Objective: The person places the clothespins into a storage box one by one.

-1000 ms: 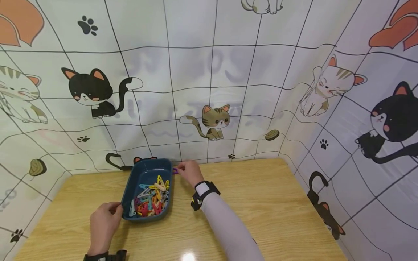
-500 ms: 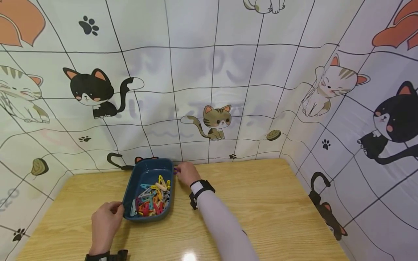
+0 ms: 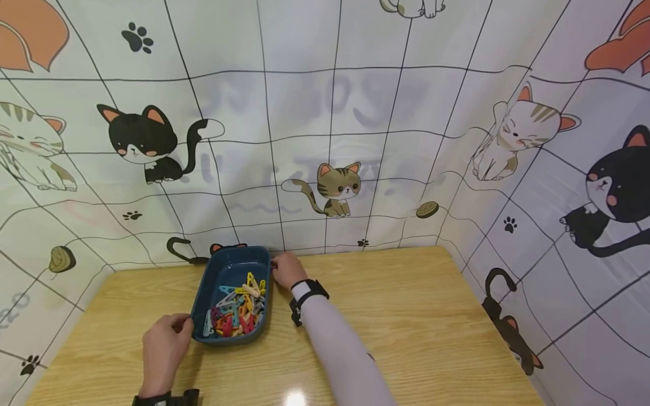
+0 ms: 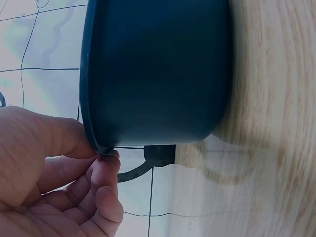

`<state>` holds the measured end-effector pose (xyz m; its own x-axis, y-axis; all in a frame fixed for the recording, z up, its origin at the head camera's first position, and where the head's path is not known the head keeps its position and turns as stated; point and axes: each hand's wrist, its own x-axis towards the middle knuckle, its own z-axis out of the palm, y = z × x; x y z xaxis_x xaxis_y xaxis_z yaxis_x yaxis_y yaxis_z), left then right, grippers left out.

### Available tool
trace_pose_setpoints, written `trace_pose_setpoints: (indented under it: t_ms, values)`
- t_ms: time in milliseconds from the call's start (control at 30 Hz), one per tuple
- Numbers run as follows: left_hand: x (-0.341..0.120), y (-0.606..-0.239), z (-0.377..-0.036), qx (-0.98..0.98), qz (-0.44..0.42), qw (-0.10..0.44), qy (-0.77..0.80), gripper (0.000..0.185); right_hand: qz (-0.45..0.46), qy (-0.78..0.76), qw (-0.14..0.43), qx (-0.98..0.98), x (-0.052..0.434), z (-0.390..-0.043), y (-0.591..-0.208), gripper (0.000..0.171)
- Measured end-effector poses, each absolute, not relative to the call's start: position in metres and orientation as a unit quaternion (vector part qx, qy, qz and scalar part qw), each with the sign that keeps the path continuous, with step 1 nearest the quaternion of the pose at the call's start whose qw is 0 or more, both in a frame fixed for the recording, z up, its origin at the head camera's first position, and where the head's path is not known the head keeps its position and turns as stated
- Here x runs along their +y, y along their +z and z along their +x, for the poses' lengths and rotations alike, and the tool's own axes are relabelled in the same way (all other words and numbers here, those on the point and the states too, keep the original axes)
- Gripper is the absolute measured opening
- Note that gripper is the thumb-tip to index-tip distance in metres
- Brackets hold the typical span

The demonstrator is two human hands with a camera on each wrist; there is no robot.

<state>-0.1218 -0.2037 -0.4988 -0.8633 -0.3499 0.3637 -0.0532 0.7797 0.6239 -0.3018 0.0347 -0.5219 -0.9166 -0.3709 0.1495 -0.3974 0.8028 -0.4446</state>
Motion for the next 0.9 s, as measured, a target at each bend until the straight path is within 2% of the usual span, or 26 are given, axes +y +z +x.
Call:
trace_pose_setpoints:
  t_ms: [67,233,900]
  values:
    - [-0.204,-0.499,-0.122,-0.913,0.112,0.237,-0.314,0.013,0.205,0.241,0.030,-0.948,0.033,-0.303,-0.522,0.010]
    - [-0.203,-0.498,-0.122,-0.911,0.121,0.235,-0.316,0.012,0.205,0.240,0.030,-0.948,0.028,-0.304,-0.520,0.021]
    - [-0.202,-0.498,-0.122,-0.910,0.120,0.240,-0.316,0.013,0.216,0.175,0.026,-0.960,0.024,-0.300,-0.524,0.011]
